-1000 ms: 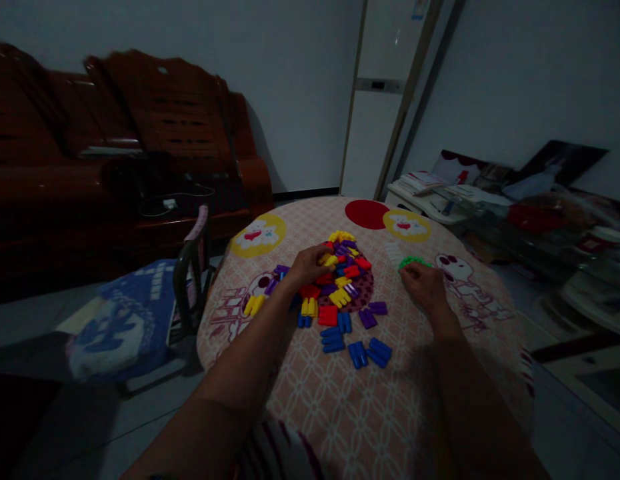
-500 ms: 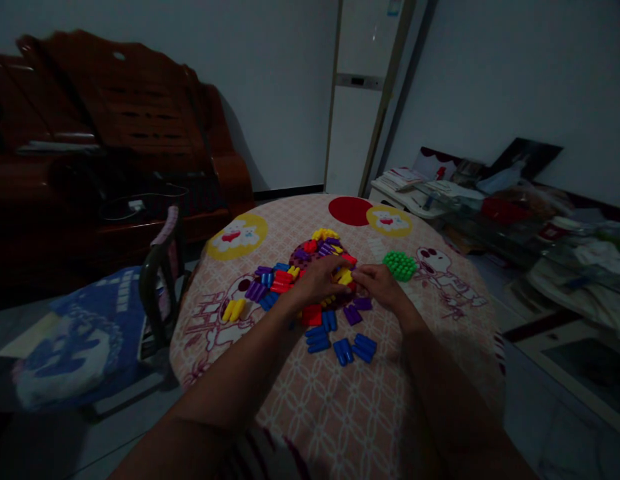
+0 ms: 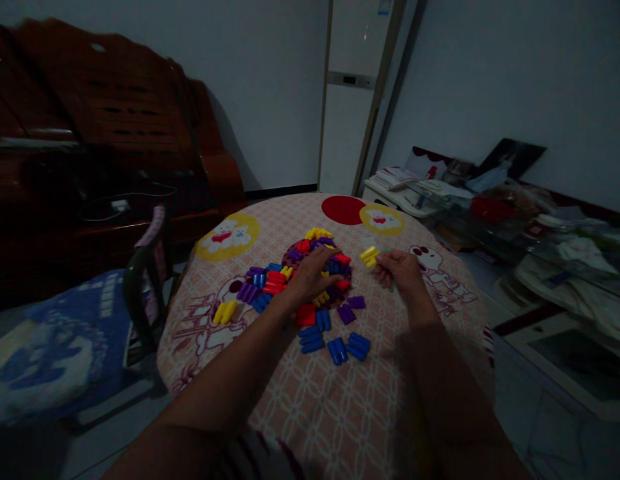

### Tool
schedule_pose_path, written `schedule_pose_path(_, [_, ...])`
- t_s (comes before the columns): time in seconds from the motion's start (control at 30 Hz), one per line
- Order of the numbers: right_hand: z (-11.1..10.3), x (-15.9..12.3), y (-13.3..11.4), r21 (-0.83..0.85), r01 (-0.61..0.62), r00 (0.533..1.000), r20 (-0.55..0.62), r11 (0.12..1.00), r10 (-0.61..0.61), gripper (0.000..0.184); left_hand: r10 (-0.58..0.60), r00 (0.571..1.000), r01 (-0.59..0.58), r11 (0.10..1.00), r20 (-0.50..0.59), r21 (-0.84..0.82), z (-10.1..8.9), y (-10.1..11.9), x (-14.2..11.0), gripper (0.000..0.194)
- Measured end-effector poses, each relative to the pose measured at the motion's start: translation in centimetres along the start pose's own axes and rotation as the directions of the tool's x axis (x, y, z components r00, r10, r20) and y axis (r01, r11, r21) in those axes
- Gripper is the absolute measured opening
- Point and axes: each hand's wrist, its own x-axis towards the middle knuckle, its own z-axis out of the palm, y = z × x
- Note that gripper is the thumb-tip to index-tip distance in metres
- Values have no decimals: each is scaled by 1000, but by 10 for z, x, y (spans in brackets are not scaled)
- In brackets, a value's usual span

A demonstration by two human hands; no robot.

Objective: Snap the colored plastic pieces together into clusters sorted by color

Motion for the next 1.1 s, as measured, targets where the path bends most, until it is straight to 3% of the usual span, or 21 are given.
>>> schedule_pose_path(0.07, [-29,9,7,-31,69,957,-281,997,-75,29,-108,993,110,993,-43,46,-6,-12,0,45])
schedule_pose_path(0.13, [-58,16,19,-79,99,852,-508,992,-125,23,-204,975,211,975,-84,75,-10,-22,-1,40])
schedule_pose_path(0.2, [-83,21,34,-110,26,771,-631,994,-90,16,-259,959,268,960,-111,83,-13,-30,-2,37])
schedule_pose_path(0.3, [-108,20,53,-260,-228,729,-685,938,-12,8,-291,948,303,950,-131,77,-16,-37,-3,34])
schedule_pose_path(0.4, [-118,15,61,-516,-358,746,-659,778,-94,7,-335,928,352,931,-162,95,-22,-43,-5,33])
schedule_pose_path(0.53, [-113,10,60,-817,-326,803,-505,476,-316,36,-401,895,429,893,-195,137,-28,-52,-8,35])
schedule_pose_path(0.6, [-109,9,58,-875,-291,850,-422,387,-315,42,-417,891,446,879,-178,172,-28,-54,-9,35])
schedule_pose_path(0.67, [-106,8,57,-902,-282,890,-373,327,-261,36,-425,894,447,867,-139,221,-26,-56,-9,33])
schedule_pose_path(0.77, [-109,7,57,-905,-323,903,-382,276,-196,31,-414,907,417,866,-74,275,-22,-57,-9,30])
schedule_pose_path(0.83, [-113,8,58,-881,-368,876,-436,298,-206,30,-408,911,406,869,-55,282,-21,-58,-8,29])
schedule_pose_path(0.9, [-118,11,61,-836,-388,839,-495,388,-227,28,-412,910,406,869,-43,284,-21,-58,-8,29])
schedule_pose_path(1.03, [-118,22,67,-629,-296,759,-611,719,-222,33,-422,907,405,859,-17,313,-21,-57,-7,30])
schedule_pose_path(1.1, [-114,26,68,-517,-222,744,-638,827,-199,36,-425,905,405,857,-8,319,-21,-57,-7,30])
